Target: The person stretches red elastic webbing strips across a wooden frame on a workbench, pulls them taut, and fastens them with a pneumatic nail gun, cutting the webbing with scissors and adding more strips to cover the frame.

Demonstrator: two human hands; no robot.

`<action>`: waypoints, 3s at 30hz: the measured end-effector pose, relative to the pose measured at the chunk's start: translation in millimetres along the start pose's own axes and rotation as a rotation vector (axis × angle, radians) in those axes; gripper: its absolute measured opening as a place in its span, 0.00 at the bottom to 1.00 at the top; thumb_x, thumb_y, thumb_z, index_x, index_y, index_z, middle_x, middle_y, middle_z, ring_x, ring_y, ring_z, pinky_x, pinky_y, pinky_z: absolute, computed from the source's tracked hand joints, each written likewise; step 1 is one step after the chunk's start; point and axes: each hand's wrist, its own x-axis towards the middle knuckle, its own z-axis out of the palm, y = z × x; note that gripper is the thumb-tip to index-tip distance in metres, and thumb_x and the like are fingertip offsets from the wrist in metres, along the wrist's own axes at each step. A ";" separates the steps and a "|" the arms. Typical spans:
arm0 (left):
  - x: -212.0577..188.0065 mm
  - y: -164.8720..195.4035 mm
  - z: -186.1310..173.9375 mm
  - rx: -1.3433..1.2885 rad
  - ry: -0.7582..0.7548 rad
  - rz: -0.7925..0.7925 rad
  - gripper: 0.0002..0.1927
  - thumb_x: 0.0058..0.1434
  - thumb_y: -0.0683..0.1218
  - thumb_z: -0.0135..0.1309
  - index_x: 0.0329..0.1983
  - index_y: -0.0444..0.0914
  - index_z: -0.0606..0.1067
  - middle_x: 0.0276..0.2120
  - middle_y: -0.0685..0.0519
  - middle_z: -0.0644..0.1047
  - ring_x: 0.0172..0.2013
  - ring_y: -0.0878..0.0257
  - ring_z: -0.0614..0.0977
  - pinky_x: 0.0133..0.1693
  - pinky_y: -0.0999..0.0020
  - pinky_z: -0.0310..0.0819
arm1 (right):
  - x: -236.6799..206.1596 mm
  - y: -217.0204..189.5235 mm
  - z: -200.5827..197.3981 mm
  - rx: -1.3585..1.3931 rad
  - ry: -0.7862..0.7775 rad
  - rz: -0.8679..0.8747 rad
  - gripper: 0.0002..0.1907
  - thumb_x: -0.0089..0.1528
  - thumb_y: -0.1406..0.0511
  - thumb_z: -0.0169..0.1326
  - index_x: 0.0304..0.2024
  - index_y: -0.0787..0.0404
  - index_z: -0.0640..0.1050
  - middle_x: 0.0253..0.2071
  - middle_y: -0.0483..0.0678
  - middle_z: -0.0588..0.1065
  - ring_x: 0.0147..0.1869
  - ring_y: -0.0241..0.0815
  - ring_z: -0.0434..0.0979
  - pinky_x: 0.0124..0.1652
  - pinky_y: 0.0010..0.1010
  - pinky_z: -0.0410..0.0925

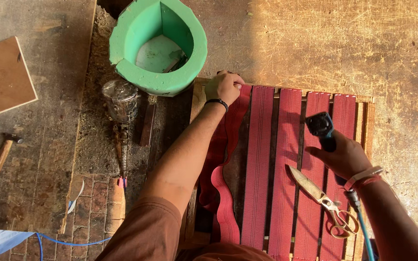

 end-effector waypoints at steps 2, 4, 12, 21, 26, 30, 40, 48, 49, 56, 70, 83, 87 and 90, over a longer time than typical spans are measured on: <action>-2.8 -2.6 1.9 -0.045 0.030 -0.006 0.07 0.56 0.49 0.62 0.37 0.54 0.85 0.38 0.52 0.81 0.40 0.53 0.83 0.41 0.57 0.78 | 3.9 -37.0 -11.9 0.364 -0.069 -0.009 0.17 0.59 0.58 0.63 0.41 0.62 0.75 0.31 0.54 0.79 0.33 0.47 0.80 0.36 0.40 0.76; -3.2 -4.9 3.8 -0.110 0.014 -0.081 0.05 0.58 0.50 0.62 0.36 0.55 0.85 0.39 0.55 0.82 0.41 0.56 0.84 0.42 0.58 0.80 | 9.2 -75.4 -18.8 0.657 -0.101 -0.001 0.13 0.58 0.64 0.62 0.40 0.63 0.75 0.30 0.54 0.77 0.31 0.46 0.78 0.32 0.39 0.74; 3.6 -15.2 5.4 -0.071 0.019 -0.002 0.04 0.58 0.50 0.62 0.35 0.53 0.85 0.42 0.52 0.80 0.42 0.52 0.83 0.43 0.55 0.79 | 50.4 -177.8 1.4 0.889 0.014 -0.116 0.07 0.61 0.67 0.61 0.31 0.65 0.78 0.21 0.50 0.75 0.20 0.40 0.74 0.21 0.33 0.68; 0.6 -16.3 -4.4 -0.103 0.000 0.014 0.04 0.57 0.49 0.62 0.34 0.53 0.85 0.44 0.51 0.78 0.46 0.52 0.82 0.47 0.56 0.77 | 66.8 -197.3 18.5 0.867 -0.003 -0.097 0.06 0.60 0.69 0.60 0.31 0.67 0.78 0.21 0.49 0.74 0.19 0.40 0.74 0.21 0.33 0.67; 1.8 -10.1 -11.1 -0.016 -0.161 -0.065 0.04 0.61 0.47 0.61 0.38 0.49 0.84 0.52 0.53 0.72 0.48 0.60 0.83 0.49 0.64 0.80 | 58.4 -209.5 22.9 0.756 0.036 -0.002 0.06 0.61 0.68 0.60 0.31 0.65 0.78 0.22 0.48 0.75 0.20 0.39 0.74 0.22 0.33 0.68; 3.0 -11.9 -11.2 -0.023 -0.105 -0.108 0.19 0.60 0.44 0.61 0.55 0.47 0.76 0.63 0.49 0.65 0.51 0.57 0.81 0.47 0.64 0.82 | 53.7 -213.0 19.3 0.782 0.028 0.027 0.07 0.61 0.68 0.61 0.31 0.67 0.79 0.22 0.49 0.75 0.21 0.39 0.74 0.23 0.33 0.68; -57.8 -51.2 -46.6 -0.245 0.406 0.009 0.08 0.58 0.41 0.64 0.40 0.42 0.80 0.37 0.52 0.83 0.40 0.51 0.84 0.39 0.57 0.78 | 51.8 -215.5 19.6 0.884 -0.014 -0.052 0.06 0.59 0.69 0.60 0.29 0.67 0.78 0.22 0.47 0.74 0.21 0.39 0.75 0.23 0.32 0.69; -99.0 -65.4 -68.1 -0.326 0.292 0.295 0.06 0.55 0.40 0.63 0.36 0.39 0.79 0.36 0.51 0.81 0.38 0.52 0.83 0.39 0.59 0.78 | 55.7 -222.0 23.1 0.825 0.005 -0.102 0.07 0.60 0.69 0.59 0.28 0.67 0.76 0.21 0.48 0.74 0.19 0.40 0.73 0.21 0.33 0.67; -99.6 -66.1 -67.8 -0.327 0.261 0.262 0.06 0.56 0.41 0.63 0.35 0.39 0.78 0.35 0.51 0.81 0.38 0.52 0.83 0.38 0.59 0.77 | 55.7 -222.9 23.4 0.811 -0.001 -0.131 0.08 0.60 0.69 0.59 0.27 0.68 0.76 0.21 0.48 0.74 0.20 0.39 0.73 0.21 0.33 0.67; -101.5 -77.1 -60.5 -0.327 0.198 0.251 0.04 0.58 0.44 0.62 0.34 0.40 0.79 0.34 0.51 0.81 0.36 0.53 0.83 0.38 0.58 0.77 | 48.6 -234.8 27.3 0.751 -0.017 -0.073 0.08 0.59 0.69 0.59 0.26 0.65 0.77 0.21 0.48 0.74 0.20 0.39 0.74 0.22 0.32 0.69; -108.9 -77.1 -59.9 -0.263 0.256 0.370 0.05 0.56 0.45 0.63 0.32 0.40 0.79 0.34 0.51 0.81 0.40 0.49 0.81 0.43 0.55 0.75 | 29.3 -228.3 32.8 0.779 -0.011 -0.079 0.07 0.60 0.65 0.61 0.35 0.63 0.80 0.24 0.48 0.77 0.22 0.39 0.74 0.25 0.32 0.70; -172.9 -58.0 -77.6 -0.881 0.140 0.180 0.25 0.62 0.52 0.65 0.50 0.38 0.64 0.38 0.52 0.71 0.37 0.66 0.77 0.39 0.66 0.76 | 35.1 -57.1 64.6 -0.086 0.639 -0.260 0.41 0.53 0.58 0.68 0.65 0.66 0.70 0.45 0.63 0.78 0.49 0.60 0.81 0.47 0.47 0.75; -162.7 -48.5 -74.9 -0.641 0.010 0.138 0.18 0.63 0.50 0.64 0.43 0.37 0.69 0.32 0.54 0.75 0.35 0.65 0.78 0.39 0.66 0.76 | 4.1 -103.0 79.3 0.148 0.684 -0.516 0.13 0.63 0.64 0.64 0.48 0.62 0.79 0.48 0.51 0.81 0.52 0.46 0.83 0.53 0.36 0.76; -166.6 -34.4 -67.6 -0.614 -0.015 0.173 0.12 0.65 0.48 0.60 0.43 0.37 0.71 0.33 0.59 0.77 0.36 0.69 0.80 0.40 0.70 0.76 | -15.1 -154.6 92.8 0.644 0.208 -0.535 0.10 0.60 0.67 0.65 0.40 0.63 0.78 0.40 0.47 0.81 0.44 0.37 0.82 0.44 0.27 0.76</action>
